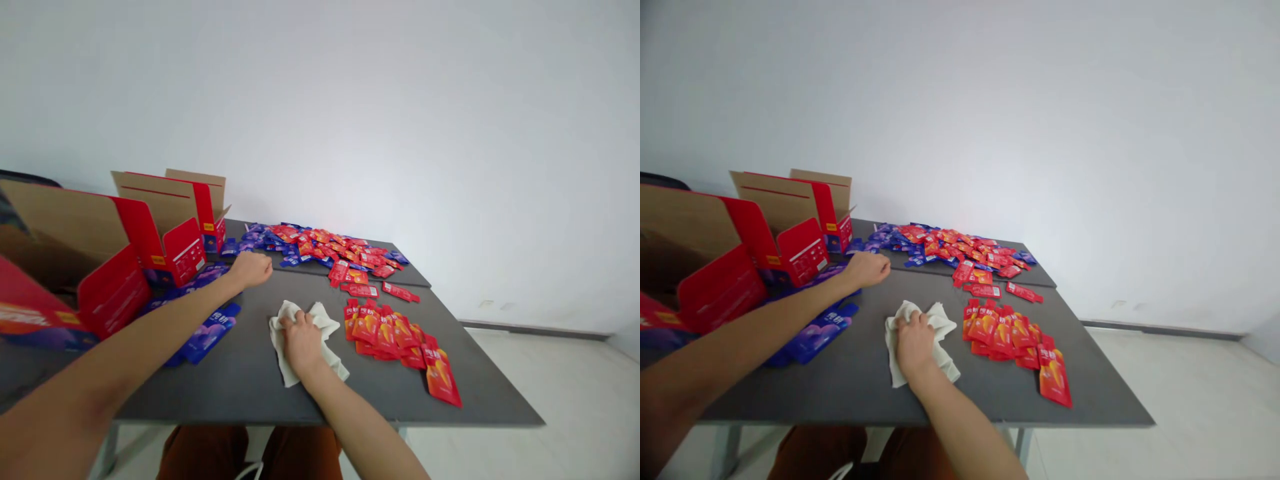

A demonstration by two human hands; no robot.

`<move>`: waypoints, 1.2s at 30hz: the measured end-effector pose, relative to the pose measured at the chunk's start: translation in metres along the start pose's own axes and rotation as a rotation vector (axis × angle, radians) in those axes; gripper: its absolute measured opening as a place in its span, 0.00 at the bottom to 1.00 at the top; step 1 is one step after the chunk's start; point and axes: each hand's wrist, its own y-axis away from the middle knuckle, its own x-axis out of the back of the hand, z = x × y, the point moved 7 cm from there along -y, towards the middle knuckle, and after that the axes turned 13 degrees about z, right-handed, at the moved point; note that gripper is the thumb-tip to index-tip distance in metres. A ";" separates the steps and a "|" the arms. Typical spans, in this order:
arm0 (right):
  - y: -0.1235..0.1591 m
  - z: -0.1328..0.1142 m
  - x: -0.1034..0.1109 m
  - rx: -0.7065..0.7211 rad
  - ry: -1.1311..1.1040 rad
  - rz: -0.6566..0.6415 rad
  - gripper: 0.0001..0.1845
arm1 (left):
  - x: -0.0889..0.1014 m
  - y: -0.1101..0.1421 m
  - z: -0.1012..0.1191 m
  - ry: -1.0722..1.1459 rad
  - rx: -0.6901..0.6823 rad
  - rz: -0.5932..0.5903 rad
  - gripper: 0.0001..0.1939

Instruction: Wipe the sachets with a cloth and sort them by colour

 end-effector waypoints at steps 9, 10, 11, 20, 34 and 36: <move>-0.012 0.004 -0.009 0.014 -0.052 0.034 0.17 | -0.101 -0.052 0.013 0.072 0.375 -0.063 0.24; -0.012 0.004 -0.009 0.010 -0.058 0.041 0.17 | -0.111 -0.056 0.018 0.088 0.366 -0.069 0.25; -0.012 0.005 -0.010 0.004 -0.061 0.044 0.16 | -0.120 -0.061 0.024 0.102 0.351 -0.085 0.25; -0.014 0.007 -0.010 0.006 -0.036 0.009 0.14 | -0.138 -0.055 0.054 0.048 0.119 -0.071 0.23; -0.016 0.031 0.017 -0.051 -0.231 0.256 0.17 | -0.035 -0.034 0.036 0.108 -0.177 -0.284 0.13; -0.016 0.037 0.027 -0.069 -0.338 0.373 0.17 | -0.026 -0.029 0.034 0.178 -0.296 -0.372 0.12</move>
